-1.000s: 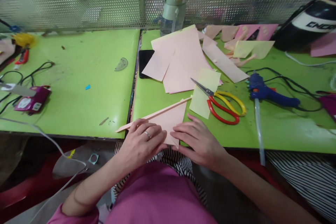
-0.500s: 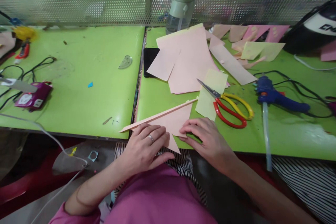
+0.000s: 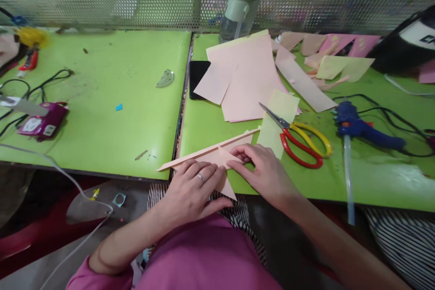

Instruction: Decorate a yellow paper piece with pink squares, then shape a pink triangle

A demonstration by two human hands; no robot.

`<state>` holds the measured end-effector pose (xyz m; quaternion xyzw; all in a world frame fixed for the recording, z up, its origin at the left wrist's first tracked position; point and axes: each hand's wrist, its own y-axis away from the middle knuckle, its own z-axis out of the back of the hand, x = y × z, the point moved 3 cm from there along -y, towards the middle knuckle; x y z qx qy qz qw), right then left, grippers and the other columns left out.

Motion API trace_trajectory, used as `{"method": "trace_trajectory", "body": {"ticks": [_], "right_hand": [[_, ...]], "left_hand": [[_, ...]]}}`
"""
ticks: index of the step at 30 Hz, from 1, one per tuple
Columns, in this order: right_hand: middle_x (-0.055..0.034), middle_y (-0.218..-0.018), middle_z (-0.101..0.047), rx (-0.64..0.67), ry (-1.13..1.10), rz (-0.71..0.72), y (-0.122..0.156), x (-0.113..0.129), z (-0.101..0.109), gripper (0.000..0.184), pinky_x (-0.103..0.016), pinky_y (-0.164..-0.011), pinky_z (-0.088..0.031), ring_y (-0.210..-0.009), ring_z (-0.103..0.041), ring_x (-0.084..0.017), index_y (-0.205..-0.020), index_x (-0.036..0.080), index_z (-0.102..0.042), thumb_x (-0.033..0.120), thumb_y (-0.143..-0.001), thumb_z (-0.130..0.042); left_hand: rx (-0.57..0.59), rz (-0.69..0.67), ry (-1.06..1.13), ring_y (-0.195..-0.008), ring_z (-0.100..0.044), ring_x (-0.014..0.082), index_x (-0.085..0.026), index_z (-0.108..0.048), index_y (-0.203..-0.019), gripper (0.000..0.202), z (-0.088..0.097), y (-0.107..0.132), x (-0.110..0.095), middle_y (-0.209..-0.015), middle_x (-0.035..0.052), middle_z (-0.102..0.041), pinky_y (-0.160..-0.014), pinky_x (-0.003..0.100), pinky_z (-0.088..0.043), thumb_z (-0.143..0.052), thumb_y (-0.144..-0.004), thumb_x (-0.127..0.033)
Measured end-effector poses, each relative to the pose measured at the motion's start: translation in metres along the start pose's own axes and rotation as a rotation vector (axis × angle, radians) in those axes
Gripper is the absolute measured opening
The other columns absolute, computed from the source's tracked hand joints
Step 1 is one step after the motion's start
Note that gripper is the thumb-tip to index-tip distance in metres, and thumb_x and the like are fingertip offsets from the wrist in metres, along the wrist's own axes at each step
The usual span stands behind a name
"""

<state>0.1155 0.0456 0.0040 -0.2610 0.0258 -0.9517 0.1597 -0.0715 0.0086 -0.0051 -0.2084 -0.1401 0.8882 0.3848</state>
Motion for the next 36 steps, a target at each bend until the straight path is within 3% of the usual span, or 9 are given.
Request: {"method": "trace_trajectory", "body": {"ticks": [3, 6, 9, 13, 20, 26, 29, 33, 36], "right_hand": [[-0.0024, -0.077, -0.07, -0.005, 0.022, 0.035, 0.0, 0.001, 0.0, 0.021, -0.038, -0.071, -0.046, -0.072, -0.065, -0.021, -0.085, 0.023, -0.059, 0.043, -0.093, -0.054], [-0.0037, -0.083, -0.072, 0.005, -0.003, 0.004, -0.001, 0.001, -0.001, 0.019, -0.039, -0.073, -0.047, -0.076, -0.066, -0.022, -0.095, 0.023, -0.06, 0.042, -0.093, -0.055], [-0.0042, -0.09, -0.073, 0.025, -0.099, -0.058, -0.003, 0.002, -0.001, 0.021, -0.039, -0.074, -0.048, -0.082, -0.068, -0.023, -0.105, 0.023, -0.058, 0.04, -0.094, -0.054], [-0.0025, -0.082, -0.072, 0.043, -0.122, -0.055, -0.005, 0.006, 0.001, 0.022, -0.038, -0.072, -0.047, -0.079, -0.067, -0.021, -0.091, 0.024, -0.057, 0.042, -0.097, -0.047], [-0.0008, -0.077, -0.069, 0.077, -0.108, -0.057, -0.009, 0.009, 0.001, 0.019, -0.036, -0.07, -0.044, -0.073, -0.064, -0.019, -0.086, 0.024, -0.055, 0.041, -0.095, -0.054], [-0.0017, -0.076, -0.066, 0.117, -0.058, -0.006, -0.009, 0.014, -0.001, 0.036, -0.037, -0.074, -0.039, -0.08, -0.06, -0.02, -0.074, 0.022, -0.054, 0.042, -0.101, -0.04], [-0.0025, -0.083, -0.068, 0.166, -0.061, 0.045, -0.006, 0.013, 0.002, 0.032, -0.038, -0.078, -0.04, -0.084, -0.059, -0.021, -0.081, 0.022, -0.059, 0.041, -0.1, -0.042], [-0.004, -0.091, -0.069, 0.261, -0.121, 0.227, 0.003, 0.006, 0.011, 0.022, -0.037, -0.081, -0.043, -0.089, -0.059, -0.02, -0.09, 0.022, -0.065, 0.033, -0.099, -0.047], [-0.0035, -0.092, -0.07, 0.214, -0.083, 0.314, 0.008, 0.001, 0.016, 0.02, -0.036, -0.08, -0.042, -0.09, -0.059, -0.02, -0.095, 0.024, -0.068, 0.027, -0.098, -0.049]], "left_hand": [[-0.008, -0.005, -0.013, -0.101, -0.064, 0.0258, -0.011, -0.057, -0.127, 0.058, -0.001, -0.002, 0.0, -0.108, 0.012, -0.071, -0.089, 0.041, -0.049, -0.05, -0.093, -0.058], [-0.016, 0.002, -0.027, -0.099, -0.063, 0.0257, -0.012, -0.055, -0.129, 0.058, 0.0, -0.004, 0.0, -0.11, 0.0117, -0.071, -0.087, 0.04, -0.049, -0.051, -0.093, -0.057], [-0.086, 0.047, -0.079, -0.1, -0.063, 0.0251, -0.013, -0.057, -0.126, 0.045, 0.004, -0.006, 0.0, -0.116, 0.0118, -0.069, -0.087, 0.039, -0.047, -0.055, -0.095, -0.046], [-0.133, 0.123, -0.139, -0.097, -0.063, 0.0229, -0.016, -0.061, -0.115, 0.025, 0.006, -0.009, 0.003, -0.109, 0.0082, -0.071, -0.086, 0.038, -0.045, -0.058, -0.095, -0.031], [-0.053, 0.13, -0.171, -0.097, -0.06, 0.0238, -0.015, -0.06, -0.118, 0.029, 0.0, -0.007, 0.002, -0.107, 0.0074, -0.071, -0.085, 0.039, -0.045, -0.054, -0.096, -0.034], [-0.062, 0.219, -0.2, -0.107, -0.056, 0.0271, -0.016, -0.06, -0.121, 0.033, 0.0, -0.008, 0.005, -0.13, 0.0124, -0.061, -0.094, 0.043, -0.043, -0.054, -0.095, -0.036], [-0.039, 0.216, -0.208, -0.114, -0.053, 0.0283, -0.021, -0.06, -0.121, 0.031, -0.003, -0.007, 0.007, -0.133, 0.0101, -0.06, -0.096, 0.045, -0.04, -0.054, -0.096, -0.037], [0.005, 0.106, -0.183, -0.124, -0.048, 0.0284, -0.03, -0.061, -0.118, 0.024, -0.005, -0.007, 0.007, -0.138, 0.0036, -0.058, -0.101, 0.047, -0.036, -0.056, -0.095, -0.027], [0.037, 0.071, -0.157, -0.127, -0.046, 0.0275, -0.032, -0.063, -0.116, 0.023, -0.002, -0.01, 0.009, -0.134, 0.0008, -0.061, -0.103, 0.048, -0.034, -0.054, -0.096, -0.025]]}}
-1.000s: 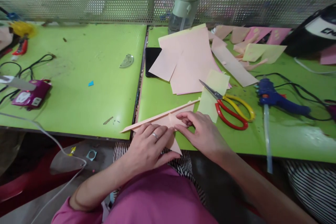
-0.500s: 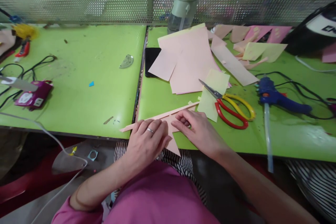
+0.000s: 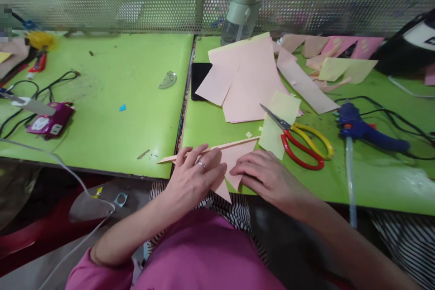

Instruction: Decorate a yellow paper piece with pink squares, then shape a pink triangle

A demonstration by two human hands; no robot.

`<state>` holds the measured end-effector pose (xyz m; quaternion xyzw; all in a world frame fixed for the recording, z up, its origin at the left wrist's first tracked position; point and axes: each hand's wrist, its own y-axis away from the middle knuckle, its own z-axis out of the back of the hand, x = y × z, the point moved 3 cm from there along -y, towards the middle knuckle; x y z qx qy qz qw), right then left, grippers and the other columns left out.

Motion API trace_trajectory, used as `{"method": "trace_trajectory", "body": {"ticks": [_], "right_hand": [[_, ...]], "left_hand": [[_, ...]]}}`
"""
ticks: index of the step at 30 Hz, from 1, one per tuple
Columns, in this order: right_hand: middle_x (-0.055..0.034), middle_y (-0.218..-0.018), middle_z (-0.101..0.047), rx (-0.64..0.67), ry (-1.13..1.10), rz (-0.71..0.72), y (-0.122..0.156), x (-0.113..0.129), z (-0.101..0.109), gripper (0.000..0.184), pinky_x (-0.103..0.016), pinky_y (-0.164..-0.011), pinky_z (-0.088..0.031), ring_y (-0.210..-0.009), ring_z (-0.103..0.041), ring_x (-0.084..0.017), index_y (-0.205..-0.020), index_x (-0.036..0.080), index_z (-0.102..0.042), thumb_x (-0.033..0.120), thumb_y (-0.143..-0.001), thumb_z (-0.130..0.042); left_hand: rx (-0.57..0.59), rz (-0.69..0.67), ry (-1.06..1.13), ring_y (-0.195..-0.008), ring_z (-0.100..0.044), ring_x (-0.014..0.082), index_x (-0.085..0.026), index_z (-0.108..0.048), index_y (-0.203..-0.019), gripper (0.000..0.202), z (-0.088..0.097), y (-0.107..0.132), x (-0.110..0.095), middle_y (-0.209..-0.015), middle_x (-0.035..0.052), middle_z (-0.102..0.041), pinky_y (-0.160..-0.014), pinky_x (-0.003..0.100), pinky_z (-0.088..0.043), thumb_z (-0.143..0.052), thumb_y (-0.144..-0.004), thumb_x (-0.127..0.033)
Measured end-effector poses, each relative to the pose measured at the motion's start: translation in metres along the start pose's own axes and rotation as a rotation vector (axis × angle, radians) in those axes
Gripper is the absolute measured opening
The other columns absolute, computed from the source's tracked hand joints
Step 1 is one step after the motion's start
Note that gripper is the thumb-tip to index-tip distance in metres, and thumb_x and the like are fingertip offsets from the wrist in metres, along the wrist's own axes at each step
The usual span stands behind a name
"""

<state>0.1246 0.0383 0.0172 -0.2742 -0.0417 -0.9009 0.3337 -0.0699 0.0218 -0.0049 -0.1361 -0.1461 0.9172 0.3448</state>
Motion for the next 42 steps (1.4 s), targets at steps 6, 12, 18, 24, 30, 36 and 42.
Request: {"method": "trace_trajectory", "body": {"ticks": [6, 12, 18, 24, 30, 36, 42], "right_hand": [[-0.0022, -0.085, -0.071, -0.179, 0.115, 0.109, 0.002, 0.022, -0.021, 0.021, -0.034, -0.077, -0.04, -0.082, -0.059, -0.018, -0.101, 0.021, -0.069, 0.022, -0.099, -0.048], [-0.0056, -0.088, -0.071, -0.282, 0.294, 0.075, 0.012, 0.023, -0.028, 0.022, -0.035, -0.074, -0.039, -0.08, -0.057, -0.019, -0.099, 0.018, -0.069, 0.018, -0.098, -0.047], [-0.003, -0.084, -0.07, -0.302, 0.2, -0.113, 0.016, 0.011, -0.025, 0.025, -0.034, -0.075, -0.037, -0.08, -0.058, -0.018, -0.088, 0.022, -0.067, 0.032, -0.1, -0.047], [-0.0027, -0.078, -0.07, -0.33, 0.247, -0.309, 0.009, 0.01, -0.031, 0.028, -0.036, -0.072, -0.037, -0.074, -0.06, -0.02, -0.086, 0.021, -0.061, 0.037, -0.1, -0.043], [-0.0017, -0.079, -0.071, -0.287, 0.185, -0.337, 0.004, 0.005, -0.028, 0.024, -0.039, -0.077, -0.04, -0.076, -0.063, -0.021, -0.099, 0.022, -0.06, 0.042, -0.098, -0.047], [-0.0019, -0.079, -0.07, -0.302, 0.174, -0.323, 0.001, 0.004, -0.027, 0.022, -0.039, -0.075, -0.042, -0.075, -0.063, -0.021, -0.093, 0.023, -0.059, 0.041, -0.098, -0.048], [-0.0018, -0.076, -0.069, -0.325, 0.194, -0.287, -0.001, 0.004, -0.027, 0.021, -0.037, -0.07, -0.041, -0.072, -0.061, -0.02, -0.09, 0.023, -0.058, 0.039, -0.098, -0.048]], "left_hand": [[-0.008, -0.057, 0.044, -0.119, -0.051, 0.0252, -0.022, -0.063, -0.116, 0.023, 0.012, -0.001, 0.007, -0.13, 0.0054, -0.064, -0.099, 0.043, -0.036, -0.051, -0.096, -0.022], [0.099, -0.128, 0.201, -0.108, -0.057, 0.0224, -0.018, -0.058, -0.125, 0.031, 0.013, 0.005, 0.006, -0.122, 0.0052, -0.068, -0.092, 0.039, -0.04, -0.048, -0.097, -0.025], [0.091, -0.15, 0.205, -0.114, -0.056, 0.0228, -0.014, -0.058, -0.126, 0.035, 0.008, 0.01, 0.0, -0.135, 0.0074, -0.062, -0.098, 0.041, -0.037, -0.043, -0.098, -0.03], [0.068, -0.097, 0.186, -0.112, -0.056, 0.0259, -0.009, -0.054, -0.131, 0.044, 0.004, 0.008, 0.002, -0.131, 0.0115, -0.064, -0.096, 0.041, -0.039, -0.046, -0.097, -0.037], [0.08, -0.125, 0.137, -0.107, -0.057, 0.0246, -0.012, -0.05, -0.136, 0.043, 0.003, 0.004, 0.003, -0.129, 0.0102, -0.064, -0.093, 0.04, -0.041, -0.042, -0.1, -0.036], [0.092, -0.126, 0.099, -0.109, -0.056, 0.0256, -0.015, -0.051, -0.136, 0.044, 0.001, 0.004, 0.003, -0.128, 0.0113, -0.063, -0.092, 0.04, -0.04, -0.04, -0.101, -0.04], [0.107, -0.123, 0.079, -0.11, -0.054, 0.0254, -0.013, -0.051, -0.135, 0.047, -0.001, 0.004, 0.002, -0.129, 0.0114, -0.062, -0.093, 0.041, -0.04, -0.04, -0.101, -0.042]]}}
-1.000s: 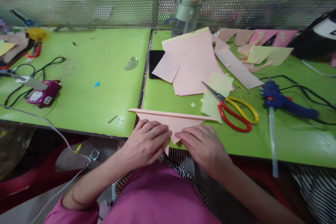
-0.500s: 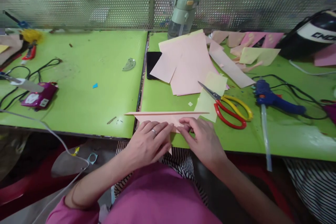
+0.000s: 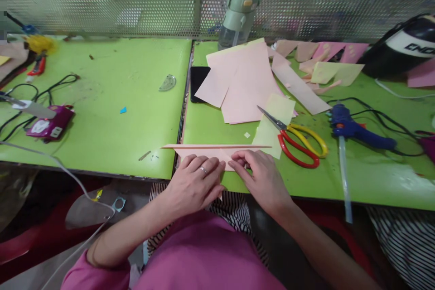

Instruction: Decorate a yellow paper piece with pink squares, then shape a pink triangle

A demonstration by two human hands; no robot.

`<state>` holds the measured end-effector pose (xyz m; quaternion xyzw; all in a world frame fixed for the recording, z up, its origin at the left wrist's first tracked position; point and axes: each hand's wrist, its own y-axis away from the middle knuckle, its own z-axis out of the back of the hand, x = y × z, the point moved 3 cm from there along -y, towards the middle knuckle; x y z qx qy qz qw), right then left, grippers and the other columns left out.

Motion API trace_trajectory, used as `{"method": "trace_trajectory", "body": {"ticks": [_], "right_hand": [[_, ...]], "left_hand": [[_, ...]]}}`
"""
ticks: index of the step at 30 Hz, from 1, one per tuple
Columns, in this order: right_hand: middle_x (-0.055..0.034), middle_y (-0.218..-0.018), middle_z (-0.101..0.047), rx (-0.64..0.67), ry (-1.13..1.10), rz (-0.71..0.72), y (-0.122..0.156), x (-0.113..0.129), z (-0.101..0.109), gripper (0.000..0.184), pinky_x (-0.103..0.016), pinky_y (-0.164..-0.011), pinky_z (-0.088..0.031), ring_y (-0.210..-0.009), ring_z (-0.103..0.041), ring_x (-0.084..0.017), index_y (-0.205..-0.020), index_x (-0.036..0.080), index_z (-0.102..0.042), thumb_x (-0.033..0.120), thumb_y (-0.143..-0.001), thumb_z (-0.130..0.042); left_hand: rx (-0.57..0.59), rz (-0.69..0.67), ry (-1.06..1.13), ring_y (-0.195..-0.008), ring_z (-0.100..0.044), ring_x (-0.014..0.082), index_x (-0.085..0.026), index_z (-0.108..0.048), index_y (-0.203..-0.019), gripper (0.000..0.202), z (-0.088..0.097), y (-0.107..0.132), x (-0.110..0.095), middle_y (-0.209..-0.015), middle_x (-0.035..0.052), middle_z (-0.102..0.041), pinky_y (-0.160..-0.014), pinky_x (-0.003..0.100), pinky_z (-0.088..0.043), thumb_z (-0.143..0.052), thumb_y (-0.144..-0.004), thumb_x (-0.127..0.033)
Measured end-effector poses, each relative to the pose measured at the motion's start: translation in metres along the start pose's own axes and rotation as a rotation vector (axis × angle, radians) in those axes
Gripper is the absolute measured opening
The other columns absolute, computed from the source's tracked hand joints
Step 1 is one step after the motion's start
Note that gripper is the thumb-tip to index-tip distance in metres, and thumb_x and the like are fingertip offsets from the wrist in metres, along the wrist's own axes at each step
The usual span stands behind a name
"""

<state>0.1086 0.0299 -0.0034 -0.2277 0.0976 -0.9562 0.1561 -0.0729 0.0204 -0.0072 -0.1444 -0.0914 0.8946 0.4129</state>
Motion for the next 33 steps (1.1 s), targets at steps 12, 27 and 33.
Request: {"method": "trace_trajectory", "body": {"ticks": [12, 27, 33], "right_hand": [[-0.0047, -0.083, -0.068, 0.002, 0.083, 0.122, 0.002, 0.003, 0.0, 0.022, -0.036, -0.074, -0.04, -0.081, -0.057, -0.021, -0.091, 0.02, -0.063, 0.031, -0.1, -0.046], [-0.008, -0.101, -0.073, -0.089, 0.188, 0.262, 0.025, 0.009, 0.007, 0.021, -0.04, -0.08, -0.04, -0.092, -0.06, -0.023, -0.109, 0.02, -0.071, 0.026, -0.094, -0.058], [-0.0095, -0.1, -0.074, -0.092, 0.203, 0.316, 0.024, 0.014, 0.005, 0.021, -0.039, -0.079, -0.043, -0.09, -0.062, -0.023, -0.107, 0.016, -0.069, 0.028, -0.092, -0.061]], "left_hand": [[-0.025, -0.014, -0.03, -0.109, -0.053, 0.0248, -0.013, -0.053, -0.133, 0.047, -0.001, 0.0, -0.001, -0.127, 0.0108, -0.062, -0.093, 0.041, -0.039, -0.039, -0.101, -0.045], [0.072, 0.002, 0.072, -0.115, -0.053, 0.028, -0.014, -0.049, -0.138, 0.069, 0.008, 0.0, 0.002, -0.134, 0.0125, -0.06, -0.1, 0.046, -0.036, -0.039, -0.093, -0.066], [-0.003, -0.038, 0.142, -0.1, -0.061, 0.022, -0.019, -0.057, -0.121, 0.029, 0.013, 0.006, 0.002, -0.116, 0.006, -0.069, -0.089, 0.04, -0.045, -0.055, -0.096, -0.033]]}}
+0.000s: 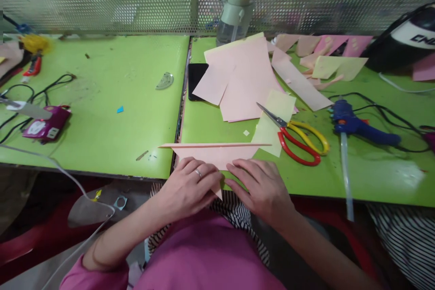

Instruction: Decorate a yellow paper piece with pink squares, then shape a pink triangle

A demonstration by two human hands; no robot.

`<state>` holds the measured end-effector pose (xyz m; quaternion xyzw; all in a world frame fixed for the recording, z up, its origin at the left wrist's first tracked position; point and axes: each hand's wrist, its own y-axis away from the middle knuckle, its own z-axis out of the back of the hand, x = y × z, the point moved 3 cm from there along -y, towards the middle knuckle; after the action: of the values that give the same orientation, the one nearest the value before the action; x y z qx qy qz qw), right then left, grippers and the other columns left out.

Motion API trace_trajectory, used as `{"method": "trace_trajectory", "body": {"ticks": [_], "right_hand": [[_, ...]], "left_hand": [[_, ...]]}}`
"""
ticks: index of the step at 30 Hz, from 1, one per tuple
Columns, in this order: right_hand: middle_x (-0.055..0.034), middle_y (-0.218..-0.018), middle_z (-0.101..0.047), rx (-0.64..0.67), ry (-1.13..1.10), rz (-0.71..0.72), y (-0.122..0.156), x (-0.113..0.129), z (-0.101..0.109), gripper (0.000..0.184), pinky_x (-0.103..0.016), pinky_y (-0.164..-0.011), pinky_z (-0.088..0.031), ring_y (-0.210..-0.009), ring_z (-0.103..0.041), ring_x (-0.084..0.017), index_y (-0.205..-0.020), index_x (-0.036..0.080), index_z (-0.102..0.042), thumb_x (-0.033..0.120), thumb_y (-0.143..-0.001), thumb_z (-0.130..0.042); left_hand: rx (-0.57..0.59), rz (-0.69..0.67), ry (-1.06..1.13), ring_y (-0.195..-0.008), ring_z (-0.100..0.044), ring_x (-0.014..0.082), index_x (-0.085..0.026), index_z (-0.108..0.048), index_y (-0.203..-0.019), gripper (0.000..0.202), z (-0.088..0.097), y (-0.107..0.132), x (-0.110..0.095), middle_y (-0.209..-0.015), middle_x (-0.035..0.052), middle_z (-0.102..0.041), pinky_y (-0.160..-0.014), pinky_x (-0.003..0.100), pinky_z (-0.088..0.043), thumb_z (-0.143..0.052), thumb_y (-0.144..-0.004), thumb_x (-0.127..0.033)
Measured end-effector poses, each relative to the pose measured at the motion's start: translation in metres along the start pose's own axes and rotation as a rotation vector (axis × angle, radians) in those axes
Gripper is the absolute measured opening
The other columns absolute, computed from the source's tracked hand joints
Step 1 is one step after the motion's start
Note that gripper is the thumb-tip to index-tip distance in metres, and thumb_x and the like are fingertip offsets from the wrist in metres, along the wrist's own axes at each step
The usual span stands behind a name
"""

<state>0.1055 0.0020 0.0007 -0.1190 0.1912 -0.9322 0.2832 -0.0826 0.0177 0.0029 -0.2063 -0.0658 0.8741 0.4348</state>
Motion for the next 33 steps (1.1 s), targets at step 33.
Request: {"method": "trace_trajectory", "body": {"ticks": [33], "right_hand": [[-0.0111, -0.105, -0.074, 0.0, -0.019, 0.053, -0.004, -0.003, -0.006, 0.022, -0.038, -0.08, -0.048, -0.092, -0.062, -0.023, -0.106, 0.015, -0.07, 0.024, -0.096, -0.053]], "left_hand": [[-0.125, 0.261, -0.085, -0.082, -0.061, 0.0198, -0.017, -0.058, -0.109, 0.017, -0.003, -0.026, 0.015, -0.095, 0.0066, -0.069, -0.075, 0.036, -0.054, -0.046, -0.098, -0.013]]}}
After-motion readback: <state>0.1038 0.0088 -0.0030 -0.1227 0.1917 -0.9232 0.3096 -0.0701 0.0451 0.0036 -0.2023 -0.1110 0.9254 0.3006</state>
